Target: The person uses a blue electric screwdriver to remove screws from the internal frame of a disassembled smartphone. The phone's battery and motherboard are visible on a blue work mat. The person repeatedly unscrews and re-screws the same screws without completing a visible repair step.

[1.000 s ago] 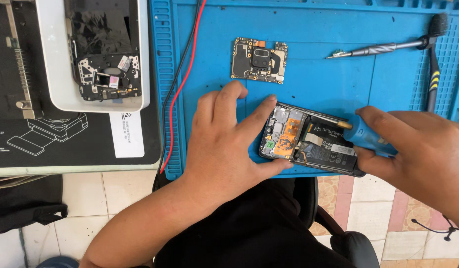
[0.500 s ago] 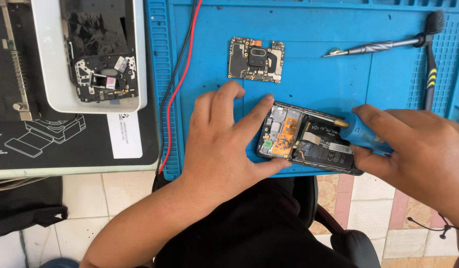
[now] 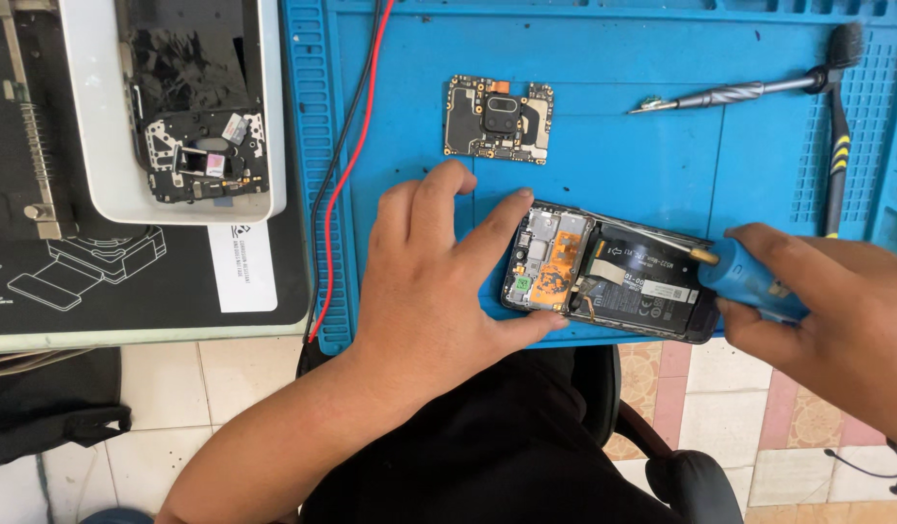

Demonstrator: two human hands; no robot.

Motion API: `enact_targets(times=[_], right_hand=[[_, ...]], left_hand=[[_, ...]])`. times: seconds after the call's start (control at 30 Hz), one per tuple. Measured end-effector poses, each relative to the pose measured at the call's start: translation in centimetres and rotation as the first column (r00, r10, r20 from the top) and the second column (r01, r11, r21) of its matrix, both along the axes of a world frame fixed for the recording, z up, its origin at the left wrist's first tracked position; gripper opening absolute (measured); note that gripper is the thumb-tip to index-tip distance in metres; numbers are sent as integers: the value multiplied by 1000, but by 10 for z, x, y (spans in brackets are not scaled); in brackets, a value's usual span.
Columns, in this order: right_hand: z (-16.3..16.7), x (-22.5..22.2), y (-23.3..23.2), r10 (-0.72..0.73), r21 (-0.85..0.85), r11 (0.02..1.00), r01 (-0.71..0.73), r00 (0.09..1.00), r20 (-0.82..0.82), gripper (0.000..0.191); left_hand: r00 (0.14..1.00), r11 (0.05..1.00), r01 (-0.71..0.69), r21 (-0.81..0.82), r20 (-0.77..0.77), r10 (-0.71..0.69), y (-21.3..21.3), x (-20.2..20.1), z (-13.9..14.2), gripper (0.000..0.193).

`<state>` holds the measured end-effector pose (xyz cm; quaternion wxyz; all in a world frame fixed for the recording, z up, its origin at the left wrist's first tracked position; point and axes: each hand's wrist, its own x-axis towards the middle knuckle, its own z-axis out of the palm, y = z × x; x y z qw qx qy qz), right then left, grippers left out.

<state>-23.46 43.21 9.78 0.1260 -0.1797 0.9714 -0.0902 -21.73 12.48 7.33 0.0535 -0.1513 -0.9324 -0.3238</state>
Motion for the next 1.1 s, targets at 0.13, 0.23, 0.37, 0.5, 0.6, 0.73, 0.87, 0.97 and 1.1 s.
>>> enact_targets(times=[0.13,0.23,0.37,0.5,0.6,0.73,0.87,0.97,1.1], right_hand=[[1,3,2,13,-28,999,-14,1000,-19,50],[1,2,3,56,-11,998,-57,995,-77,51],[2,1,3,45,21,999,-44,997,-64,52],[7,-1,-1,46,35,998,-44,998,-49,51],[11,-3,-6,79,13,997,-78,989,-123,50],[11,-5,-12,43,6,999,-42,995,-89,53],[12,-3,-12,54,-11,998,-56,991,-121,49],[13,-4,-12,51,-13,999,-53,993,-107,45],[15,-2,-16,75,1,997,-76,984,-162,44]], left_hand=[[1000,1000,0,-18,-2,0,2,-1,0,87],[1000,999,-1,-33,-13,0,3,-1,1,87],[1000,999,1,-38,-17,-1,4,-1,2,87],[1000,999,6,-45,-14,-7,4,0,4,87],[1000,999,7,-53,-12,-8,5,-1,5,88],[1000,998,1,-59,-11,-2,6,-1,6,88],[1000,998,4,-59,-13,-5,6,-1,6,88],[1000,999,4,-47,-4,-4,4,-1,6,87],[1000,999,3,-38,-4,-3,3,-1,7,87]])
